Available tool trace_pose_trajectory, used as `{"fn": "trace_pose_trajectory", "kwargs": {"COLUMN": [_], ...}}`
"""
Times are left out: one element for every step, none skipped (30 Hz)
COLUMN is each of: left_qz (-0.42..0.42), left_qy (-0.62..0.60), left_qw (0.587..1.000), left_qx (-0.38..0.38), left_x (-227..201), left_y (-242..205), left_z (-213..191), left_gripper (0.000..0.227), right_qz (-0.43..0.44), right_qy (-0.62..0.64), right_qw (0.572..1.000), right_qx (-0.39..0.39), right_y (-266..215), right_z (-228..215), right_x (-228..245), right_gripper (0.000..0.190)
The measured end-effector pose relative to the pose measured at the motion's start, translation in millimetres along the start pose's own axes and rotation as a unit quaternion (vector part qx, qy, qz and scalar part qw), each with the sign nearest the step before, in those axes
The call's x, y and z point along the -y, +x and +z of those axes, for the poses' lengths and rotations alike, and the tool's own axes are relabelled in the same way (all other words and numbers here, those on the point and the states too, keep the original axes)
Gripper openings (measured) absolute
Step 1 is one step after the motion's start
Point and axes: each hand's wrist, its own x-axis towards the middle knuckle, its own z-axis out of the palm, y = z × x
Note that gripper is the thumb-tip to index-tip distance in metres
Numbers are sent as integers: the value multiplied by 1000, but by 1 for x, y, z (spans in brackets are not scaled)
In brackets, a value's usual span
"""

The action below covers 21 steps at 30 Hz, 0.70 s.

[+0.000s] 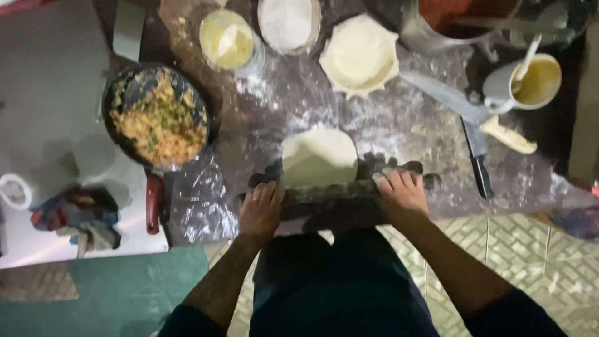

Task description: The person is preparing dough for pastries.

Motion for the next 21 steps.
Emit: {"fn": "trace_pose_trajectory", "kwargs": {"left_qz": [0,-5,-10,-15,-37,-59,-64,-86,-108,-98,-101,-112,-110,-102,-93,-95,-96,-94,-91,-98,-106], "left_qy": [1,-5,-11,-15,-22,-14,-4,20,43,33,11,-6,-11,-19,-25,-22,-16,-22,-31,-29,-26], "left_qw": [1000,1000,1000,1000,999,997,997,995,991,992,992,992,991,994,994,994,994,995,995,995,994], "left_qx": [-5,-10,-14,-5,25,39,32,46,59,77,75,64,73,12,-49,-48,-55,-37,-11,6,23], "left_x": [7,6,6,0,-5,5,19,30,37,29,20,19,15,26,38,41,43,34,19,18,18], "left_y": [24,36,50,49,50,70,93,113,130,121,111,103,97,119,141,151,161,150,111,115,121], "left_z": [-16,-31,-45,-38,-32,-27,-32,-39,-45,-39,-33,-30,-34,-36,-39,-50,-58,-66,-68,-61,-56], "left_gripper": [57,61,66,66,76,88,88,96,104,104,103,102,102,99,97,97,96,95,95,96,97], "right_qz": [-1,16,32,30,46,59,52,55,57,70,84,90,94,57,19,18,22,37,47,33,18], "right_qy": [-3,-16,-30,-27,-50,-73,-70,-48,-26,-26,-4,19,19,22,24,27,3,-18,-11,-12,-13], "right_qw": [1000,999,994,994,984,974,977,994,997,997,996,996,995,997,993,993,994,996,997,996,993], "right_qx": [-4,46,96,106,167,207,196,75,-47,-28,-3,11,20,-47,-113,-114,-108,-77,-53,-84,-114], "right_y": [19,23,28,40,56,94,114,125,132,121,107,106,97,120,144,154,163,145,121,133,146], "right_z": [-5,-13,-19,-33,-47,-55,-45,-40,-35,-34,-33,-32,-38,-37,-37,-38,-38,-41,-44,-44,-45], "right_x": [0,4,7,17,26,31,25,22,19,18,17,17,22,14,7,7,6,12,25,17,8], "right_gripper": [35,36,37,37,50,68,68,84,102,102,92,85,85,73,62,62,79,96,96,95,95]}}
